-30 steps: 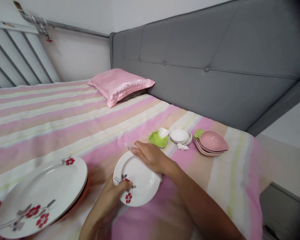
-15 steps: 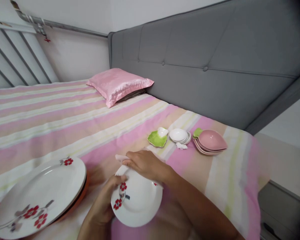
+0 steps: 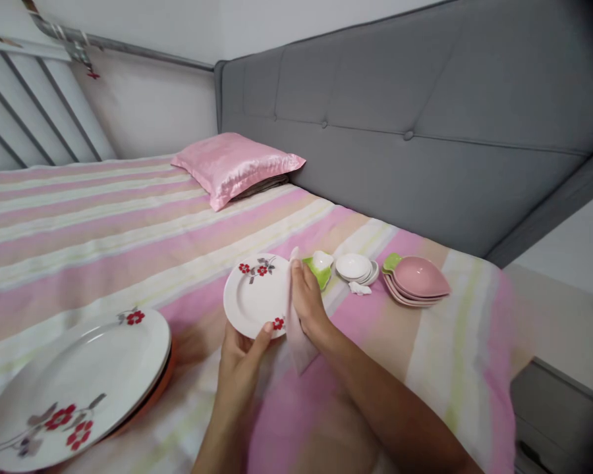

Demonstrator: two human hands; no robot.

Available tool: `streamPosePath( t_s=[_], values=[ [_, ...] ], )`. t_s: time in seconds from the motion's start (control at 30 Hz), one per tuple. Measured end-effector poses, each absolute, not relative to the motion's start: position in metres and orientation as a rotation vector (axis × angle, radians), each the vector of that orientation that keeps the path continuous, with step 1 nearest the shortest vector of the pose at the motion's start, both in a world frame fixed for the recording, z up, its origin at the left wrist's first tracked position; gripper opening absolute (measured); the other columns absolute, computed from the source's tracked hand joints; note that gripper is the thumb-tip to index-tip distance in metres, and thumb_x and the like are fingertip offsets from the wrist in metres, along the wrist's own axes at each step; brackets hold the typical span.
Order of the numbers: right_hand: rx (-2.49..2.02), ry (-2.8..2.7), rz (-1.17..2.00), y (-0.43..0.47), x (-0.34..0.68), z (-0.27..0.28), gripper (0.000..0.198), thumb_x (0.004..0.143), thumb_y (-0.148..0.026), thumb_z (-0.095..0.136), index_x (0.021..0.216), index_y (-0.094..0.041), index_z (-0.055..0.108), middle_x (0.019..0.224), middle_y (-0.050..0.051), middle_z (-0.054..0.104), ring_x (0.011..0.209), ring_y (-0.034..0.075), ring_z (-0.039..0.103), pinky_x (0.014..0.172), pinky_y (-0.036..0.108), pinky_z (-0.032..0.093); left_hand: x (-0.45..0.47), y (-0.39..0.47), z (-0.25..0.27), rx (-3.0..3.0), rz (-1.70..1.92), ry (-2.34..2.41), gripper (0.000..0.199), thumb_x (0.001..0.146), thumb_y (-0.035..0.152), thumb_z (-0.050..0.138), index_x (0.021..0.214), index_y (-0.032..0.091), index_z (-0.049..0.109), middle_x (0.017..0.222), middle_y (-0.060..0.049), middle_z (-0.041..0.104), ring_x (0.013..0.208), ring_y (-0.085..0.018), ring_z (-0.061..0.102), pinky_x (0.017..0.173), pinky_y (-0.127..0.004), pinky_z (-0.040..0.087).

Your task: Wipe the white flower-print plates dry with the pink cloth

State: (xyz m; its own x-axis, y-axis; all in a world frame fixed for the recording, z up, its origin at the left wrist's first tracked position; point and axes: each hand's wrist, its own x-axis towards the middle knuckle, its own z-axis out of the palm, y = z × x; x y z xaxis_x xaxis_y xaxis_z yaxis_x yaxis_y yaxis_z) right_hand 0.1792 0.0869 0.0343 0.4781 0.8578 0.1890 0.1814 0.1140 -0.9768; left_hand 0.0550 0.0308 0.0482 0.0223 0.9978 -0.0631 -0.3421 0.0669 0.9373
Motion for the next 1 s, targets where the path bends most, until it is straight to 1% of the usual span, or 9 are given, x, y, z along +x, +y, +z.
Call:
streamPosePath(
  t_s=[0.1, 0.17, 0.3, 0.43, 0.53, 0.67, 0.83, 1.0],
  values=[
    [-1.399, -1.059, 0.669, 0.081, 0.172, 0.036, 0.033, 0.093, -0.047, 0.027, 0.086, -0.021, 0.046, 0.081, 0.003, 0.054, 0.076, 0.016, 0.052, 0.068, 0.027, 0.042, 0.055, 0.034, 0.04, 0.893, 1.299, 1.041, 0.066, 0.071, 0.031, 0.071, 0.131, 0.03, 0.043, 0.135, -0.006, 0.05, 0.116, -0.024, 0.053, 0.079, -0.028, 0.053],
    [-1.399, -1.127, 0.667, 0.077, 0.167, 0.04, 0.028, 0.093, -0.044, 0.029, 0.091, -0.021, 0.046, 0.082, 0.003, 0.054, 0.077, 0.017, 0.052, 0.068, 0.028, 0.042, 0.052, 0.036, 0.037, 0.846, 1.305, 1.028, 0.064, 0.073, 0.033, 0.069, 0.131, 0.032, 0.042, 0.134, -0.005, 0.052, 0.11, -0.023, 0.057, 0.075, -0.027, 0.054],
    [-1.391, -1.23, 0.572, 0.069, 0.161, 0.048, 0.018, 0.093, -0.035, 0.031, 0.091, -0.022, 0.043, 0.082, 0.002, 0.052, 0.077, 0.016, 0.05, 0.07, 0.029, 0.04, 0.05, 0.037, 0.034, 0.828, 1.378, 1.034, 0.06, 0.074, 0.033, 0.068, 0.129, 0.033, 0.044, 0.13, -0.004, 0.055, 0.11, -0.02, 0.057, 0.079, -0.026, 0.053],
    [-1.418, -1.257, 0.452, 0.068, 0.157, 0.048, 0.014, 0.093, -0.031, 0.031, 0.084, -0.023, 0.038, 0.077, 0.0, 0.048, 0.071, 0.016, 0.047, 0.065, 0.028, 0.038, 0.052, 0.036, 0.032, 0.838, 1.423, 1.045, 0.061, 0.073, 0.031, 0.069, 0.129, 0.032, 0.044, 0.128, -0.003, 0.057, 0.111, -0.02, 0.056, 0.086, -0.027, 0.05],
    [-1.428, -1.253, 0.421, 0.068, 0.158, 0.048, 0.015, 0.093, -0.03, 0.03, 0.082, -0.023, 0.038, 0.073, -0.001, 0.046, 0.067, 0.015, 0.046, 0.063, 0.028, 0.037, 0.052, 0.036, 0.034, 0.856, 1.421, 1.04, 0.059, 0.074, 0.03, 0.069, 0.128, 0.031, 0.045, 0.128, -0.003, 0.056, 0.114, -0.021, 0.055, 0.086, -0.028, 0.05],
    [-1.445, -1.263, 0.397, 0.067, 0.162, 0.052, 0.017, 0.093, -0.031, 0.029, 0.079, -0.023, 0.035, 0.068, -0.002, 0.045, 0.064, 0.016, 0.046, 0.06, 0.027, 0.035, 0.05, 0.034, 0.04, 0.848, 1.386, 1.074, 0.06, 0.07, 0.031, 0.071, 0.125, 0.03, 0.048, 0.122, -0.003, 0.061, 0.106, -0.021, 0.059, 0.083, -0.029, 0.051],
    [-1.488, -1.367, 0.365, 0.07, 0.172, 0.056, 0.02, 0.093, -0.032, 0.029, 0.075, -0.024, 0.034, 0.064, -0.003, 0.045, 0.061, 0.016, 0.047, 0.058, 0.027, 0.033, 0.043, 0.034, 0.043, 0.897, 1.305, 1.094, 0.061, 0.068, 0.032, 0.073, 0.124, 0.024, 0.05, 0.115, -0.006, 0.064, 0.105, -0.023, 0.059, 0.09, -0.034, 0.047],
    [-1.494, -1.547, 0.319, 0.074, 0.181, 0.057, 0.022, 0.093, -0.03, 0.028, 0.074, -0.023, 0.036, 0.063, -0.002, 0.047, 0.06, 0.016, 0.048, 0.057, 0.026, 0.032, 0.03, 0.037, 0.037, 0.969, 1.178, 1.051, 0.061, 0.07, 0.032, 0.072, 0.125, 0.022, 0.05, 0.108, -0.007, 0.067, 0.103, -0.024, 0.06, 0.089, -0.034, 0.047]
  ],
)
